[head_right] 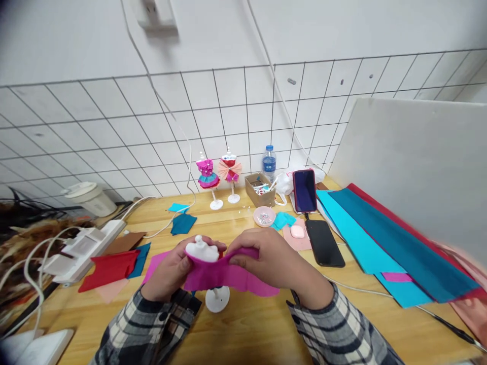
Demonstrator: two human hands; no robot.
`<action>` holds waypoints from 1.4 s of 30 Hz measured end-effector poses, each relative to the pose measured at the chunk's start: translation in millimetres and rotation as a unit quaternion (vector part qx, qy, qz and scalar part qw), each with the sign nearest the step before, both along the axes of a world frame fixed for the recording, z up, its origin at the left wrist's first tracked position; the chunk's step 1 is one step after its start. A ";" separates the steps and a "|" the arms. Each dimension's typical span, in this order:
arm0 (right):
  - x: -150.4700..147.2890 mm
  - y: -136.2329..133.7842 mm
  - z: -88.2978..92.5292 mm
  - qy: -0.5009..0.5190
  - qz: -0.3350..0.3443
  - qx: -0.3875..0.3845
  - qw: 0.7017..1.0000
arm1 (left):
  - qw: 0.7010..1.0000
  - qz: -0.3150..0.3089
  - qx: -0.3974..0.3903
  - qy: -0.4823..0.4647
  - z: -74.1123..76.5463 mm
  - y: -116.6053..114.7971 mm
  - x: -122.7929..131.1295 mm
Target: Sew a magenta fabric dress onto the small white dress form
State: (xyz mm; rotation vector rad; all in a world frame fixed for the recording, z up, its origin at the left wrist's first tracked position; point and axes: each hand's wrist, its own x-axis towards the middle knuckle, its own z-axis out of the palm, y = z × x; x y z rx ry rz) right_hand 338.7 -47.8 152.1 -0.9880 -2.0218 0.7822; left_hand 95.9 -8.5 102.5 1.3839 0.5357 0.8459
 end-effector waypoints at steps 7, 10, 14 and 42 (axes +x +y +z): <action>0.8 0.4 2.7 -0.007 0.019 0.025 0.999 | 0.997 0.036 0.030 0.066 -2.1 2.1 -13.6; -1.9 -2.2 3.1 -0.027 -0.002 0.034 0.999 | 0.995 0.060 0.023 0.077 -0.9 0.9 -13.2; -9.4 -5.3 4.9 -0.049 -0.028 0.061 0.997 | 0.989 0.104 0.057 0.090 -1.1 -3.3 -9.3; -20.6 -7.9 -2.2 -0.087 -0.014 0.187 0.978 | 0.982 0.151 0.111 -0.002 -12.3 -4.8 -0.7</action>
